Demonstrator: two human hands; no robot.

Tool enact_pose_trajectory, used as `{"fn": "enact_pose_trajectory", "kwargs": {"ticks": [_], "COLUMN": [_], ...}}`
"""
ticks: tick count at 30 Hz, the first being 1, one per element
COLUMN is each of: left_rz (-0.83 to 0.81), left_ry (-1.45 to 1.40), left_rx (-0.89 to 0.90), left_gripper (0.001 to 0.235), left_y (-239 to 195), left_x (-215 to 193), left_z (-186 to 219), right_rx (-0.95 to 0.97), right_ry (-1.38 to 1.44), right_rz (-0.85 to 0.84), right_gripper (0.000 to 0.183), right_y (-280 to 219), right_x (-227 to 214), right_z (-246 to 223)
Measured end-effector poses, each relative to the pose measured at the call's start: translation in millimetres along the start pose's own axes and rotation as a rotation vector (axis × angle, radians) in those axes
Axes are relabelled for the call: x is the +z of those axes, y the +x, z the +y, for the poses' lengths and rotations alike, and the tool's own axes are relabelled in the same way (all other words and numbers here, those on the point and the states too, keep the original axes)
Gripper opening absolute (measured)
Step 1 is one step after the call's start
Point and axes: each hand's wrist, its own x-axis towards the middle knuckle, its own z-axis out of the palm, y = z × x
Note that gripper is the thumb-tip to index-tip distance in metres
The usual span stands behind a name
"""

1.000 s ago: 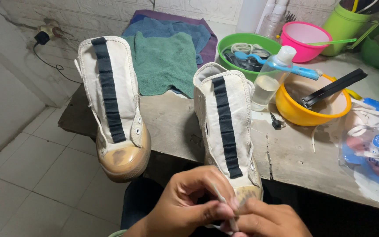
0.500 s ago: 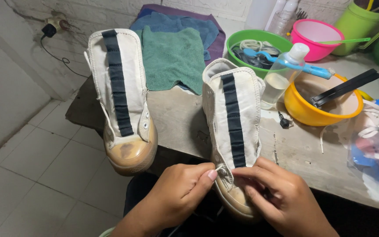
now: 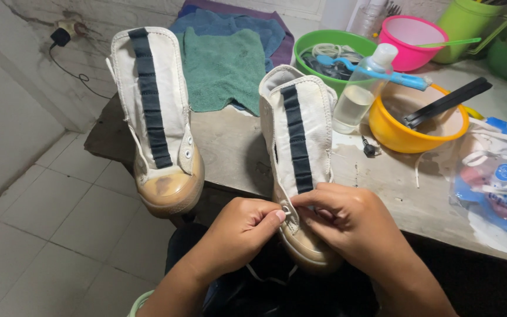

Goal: The person laces a white high-top sneaker by threading a white shoelace through the eyelets from the bottom to the top. The person pulls the laces to tighten them and adjusts the fit while working on a single shoe.

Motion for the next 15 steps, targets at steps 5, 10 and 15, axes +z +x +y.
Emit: {"fn": "enact_pose_trajectory", "kwargs": {"ticks": [5, 10, 15], "left_rz": [0.013, 0.066, 0.078], "left_ry": [-0.116, -0.163, -0.131], "left_rx": [-0.045, -0.097, -0.091], "left_gripper": [0.039, 0.040, 0.044], "left_y": [1, 1, 1], "left_x": [5, 10, 12], "left_z": [-6, -9, -11], "right_rx": [0.006, -0.020, 0.004], "right_ry": [0.093, 0.092, 0.095], "right_rz": [0.016, 0.050, 0.036], "right_gripper": [0.017, 0.018, 0.020], "right_y": [-2, -3, -3], "right_x": [3, 4, 6], "right_z": [3, 4, 5]}}
